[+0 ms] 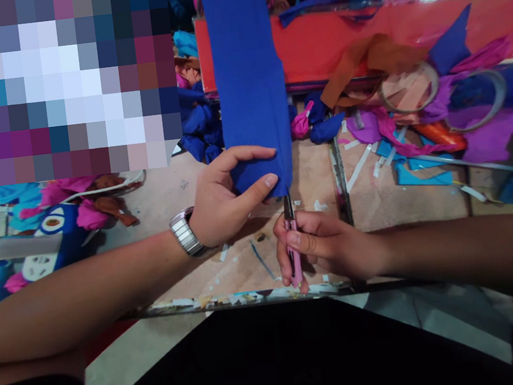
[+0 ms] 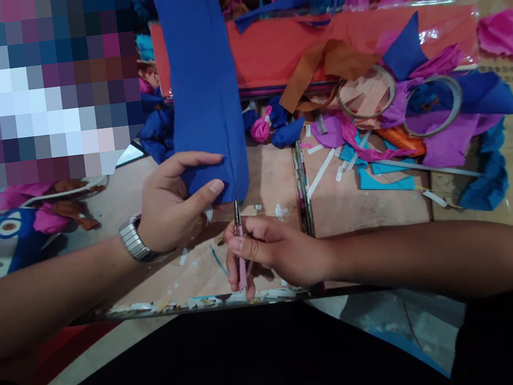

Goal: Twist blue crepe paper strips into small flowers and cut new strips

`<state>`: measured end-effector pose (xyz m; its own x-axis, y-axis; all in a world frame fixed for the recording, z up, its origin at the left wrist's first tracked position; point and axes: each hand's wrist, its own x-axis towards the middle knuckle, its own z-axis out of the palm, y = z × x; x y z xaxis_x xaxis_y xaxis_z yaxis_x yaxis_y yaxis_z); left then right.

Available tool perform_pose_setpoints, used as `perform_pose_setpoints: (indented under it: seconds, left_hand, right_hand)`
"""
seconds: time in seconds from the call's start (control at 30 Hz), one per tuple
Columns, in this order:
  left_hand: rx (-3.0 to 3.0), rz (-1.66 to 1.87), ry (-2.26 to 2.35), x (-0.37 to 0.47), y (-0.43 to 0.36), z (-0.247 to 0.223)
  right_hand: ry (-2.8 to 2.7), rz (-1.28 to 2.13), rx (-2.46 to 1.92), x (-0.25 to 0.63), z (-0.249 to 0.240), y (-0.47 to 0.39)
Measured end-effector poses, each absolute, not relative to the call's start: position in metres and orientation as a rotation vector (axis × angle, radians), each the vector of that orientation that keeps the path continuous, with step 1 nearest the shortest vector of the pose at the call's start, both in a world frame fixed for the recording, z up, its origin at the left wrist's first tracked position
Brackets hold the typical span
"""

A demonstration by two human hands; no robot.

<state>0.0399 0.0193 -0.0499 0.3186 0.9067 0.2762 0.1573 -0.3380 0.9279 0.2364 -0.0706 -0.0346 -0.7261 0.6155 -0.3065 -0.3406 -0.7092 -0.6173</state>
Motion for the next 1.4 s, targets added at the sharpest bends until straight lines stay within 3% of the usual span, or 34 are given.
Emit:
perform_pose_setpoints:
  seconds: [0.5,1.4]
  left_hand:
    - [1.386,0.954,0.913,0.0406,0.0146,-0.0528]
    - [1.281,0.923,0.887,0.0425,0.0114,-0.0471]
  right_hand:
    - [-0.78,2.346,-0.679,0.2388,-0.0345,-0.0697]
    - [-0.781,2.296,-0.779,0.2411,-0.0358,-0.0716]
